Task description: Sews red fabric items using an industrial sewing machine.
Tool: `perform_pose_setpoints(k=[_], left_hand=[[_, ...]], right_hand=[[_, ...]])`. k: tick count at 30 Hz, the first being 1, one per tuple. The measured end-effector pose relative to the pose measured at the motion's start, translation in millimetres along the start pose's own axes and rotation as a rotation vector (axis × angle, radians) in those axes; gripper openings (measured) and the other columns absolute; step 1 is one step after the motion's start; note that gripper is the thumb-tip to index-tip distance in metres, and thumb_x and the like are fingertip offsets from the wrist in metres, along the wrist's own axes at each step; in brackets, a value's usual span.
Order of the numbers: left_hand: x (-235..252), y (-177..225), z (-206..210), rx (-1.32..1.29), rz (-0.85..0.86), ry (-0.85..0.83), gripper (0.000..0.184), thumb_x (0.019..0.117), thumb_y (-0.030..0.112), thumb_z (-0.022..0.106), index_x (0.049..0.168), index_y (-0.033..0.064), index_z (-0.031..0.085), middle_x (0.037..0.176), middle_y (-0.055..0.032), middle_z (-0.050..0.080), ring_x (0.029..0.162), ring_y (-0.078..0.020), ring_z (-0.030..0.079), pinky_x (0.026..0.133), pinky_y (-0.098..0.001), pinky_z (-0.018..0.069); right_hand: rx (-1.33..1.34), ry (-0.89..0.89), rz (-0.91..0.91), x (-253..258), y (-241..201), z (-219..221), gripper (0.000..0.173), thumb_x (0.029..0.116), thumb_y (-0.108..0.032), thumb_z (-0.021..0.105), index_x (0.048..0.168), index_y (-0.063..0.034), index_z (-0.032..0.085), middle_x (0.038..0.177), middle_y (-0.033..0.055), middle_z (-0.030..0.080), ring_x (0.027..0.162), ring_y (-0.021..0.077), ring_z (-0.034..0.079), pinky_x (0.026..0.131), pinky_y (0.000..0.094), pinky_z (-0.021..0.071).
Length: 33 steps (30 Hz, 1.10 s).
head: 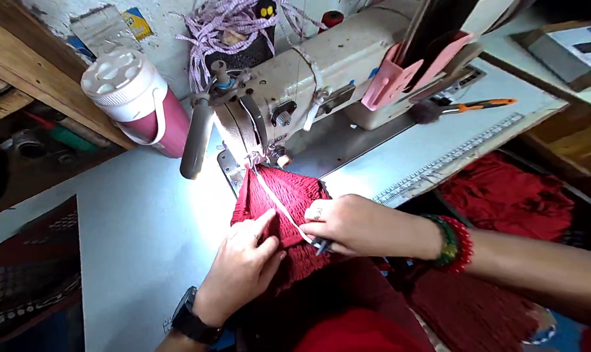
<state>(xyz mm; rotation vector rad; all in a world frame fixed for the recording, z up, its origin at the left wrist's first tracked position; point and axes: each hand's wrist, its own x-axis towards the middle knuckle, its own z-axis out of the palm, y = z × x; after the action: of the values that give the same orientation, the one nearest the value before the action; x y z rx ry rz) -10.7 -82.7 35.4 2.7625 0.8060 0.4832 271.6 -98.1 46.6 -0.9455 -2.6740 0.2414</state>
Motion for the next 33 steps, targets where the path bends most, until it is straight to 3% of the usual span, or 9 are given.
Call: perform_pose_setpoints(k=[3,5,10,14,19,22,24,27,33], left_hand=[[11,-2,6,-0.005,-0.067,-0.024,0.032,0.1042,0.041,0.050,0.098,0.0170,0.072,0.131,-0.0065,0.068,0.130,-0.0293,0.056,0.108,-0.0526,0.0410],[13,-2,9,-0.009,-0.046,0.008,0.031,0.1036,0.039,0.053,0.096,0.0165,0.072,0.119,-0.0064,0.071,0.127,-0.0261,0.059,0.113,-0.0532,0.0375],[10,-5,14,-0.073,0.002,0.090,0.022,0.1011,0.034,0.061,0.096,0.0160,0.073,0.106,-0.0018,0.071,0.111,-0.0153,0.066,0.114,-0.0503,0.0389],[10,-4,17,-0.164,-0.039,0.157,0.018,0.1005,0.026,0.063,0.107,0.0129,0.073,0.103,-0.0001,0.073,0.105,-0.0116,0.068,0.113,-0.0499,0.0397],[11,3,11,-0.123,-0.223,0.075,0.038,0.0982,0.028,0.064,0.130,0.0075,0.065,0.100,-0.0015,0.072,0.101,-0.0158,0.067,0.112,-0.0552,0.0377],[10,12,5,-0.084,-0.168,0.036,0.024,0.0994,0.029,0.061,0.113,0.0164,0.076,0.097,-0.0039,0.064,0.101,-0.0208,0.061,0.104,-0.0544,0.0387],[5,21,0,-0.028,-0.090,0.001,0.020,0.0996,0.034,0.060,0.099,0.0194,0.074,0.118,-0.0041,0.070,0.122,-0.0227,0.062,0.111,-0.0590,0.0373],[-4,28,4,0.057,-0.012,-0.033,0.032,0.1045,0.043,0.050,0.103,0.0211,0.073,0.120,-0.0016,0.072,0.124,-0.0230,0.063,0.111,-0.0589,0.0384],[5,19,8,-0.018,-0.096,0.060,0.035,0.1075,0.036,0.046,0.106,0.0165,0.075,0.092,0.0013,0.072,0.095,-0.0151,0.067,0.096,-0.0444,0.0426]], right_hand=[[0.006,0.129,0.088,21,10,-1,0.022,0.0828,-0.004,0.066,0.103,-0.0100,0.071,0.092,0.0074,0.065,0.071,0.0221,0.066,0.054,0.0383,0.0530],[-0.078,0.165,0.112,36,13,1,0.026,0.0844,0.000,0.065,0.107,-0.0104,0.072,0.101,0.0081,0.068,0.086,0.0241,0.068,0.061,0.0375,0.0554],[-0.092,0.157,0.053,48,24,15,0.023,0.0928,-0.011,0.063,0.114,-0.0130,0.072,0.106,0.0063,0.068,0.096,0.0223,0.066,0.068,0.0350,0.0554],[-0.028,0.120,0.117,44,22,14,0.034,0.0816,-0.010,0.066,0.115,-0.0105,0.072,0.106,0.0062,0.070,0.100,0.0236,0.067,0.073,0.0383,0.0564],[-0.099,0.035,0.157,29,6,2,0.021,0.0897,-0.025,0.060,0.097,-0.0108,0.074,0.087,0.0060,0.061,0.077,0.0222,0.063,0.053,0.0356,0.0470],[-0.033,0.003,0.060,18,-3,-5,0.014,0.0920,-0.020,0.059,0.089,-0.0126,0.069,0.094,0.0057,0.064,0.084,0.0223,0.064,0.055,0.0363,0.0488],[0.003,-0.046,0.008,7,-11,-8,0.012,0.0904,-0.020,0.061,0.088,-0.0114,0.068,0.103,0.0069,0.068,0.098,0.0255,0.067,0.064,0.0404,0.0541],[0.008,-0.076,-0.004,-4,-16,-4,0.019,0.0900,-0.028,0.062,0.090,-0.0108,0.071,0.105,0.0065,0.072,0.107,0.0278,0.068,0.070,0.0427,0.0567],[0.031,0.101,0.239,19,-5,8,0.024,0.0961,-0.032,0.057,0.092,-0.0132,0.071,0.077,0.0018,0.066,0.073,0.0192,0.066,0.058,0.0363,0.0511]])
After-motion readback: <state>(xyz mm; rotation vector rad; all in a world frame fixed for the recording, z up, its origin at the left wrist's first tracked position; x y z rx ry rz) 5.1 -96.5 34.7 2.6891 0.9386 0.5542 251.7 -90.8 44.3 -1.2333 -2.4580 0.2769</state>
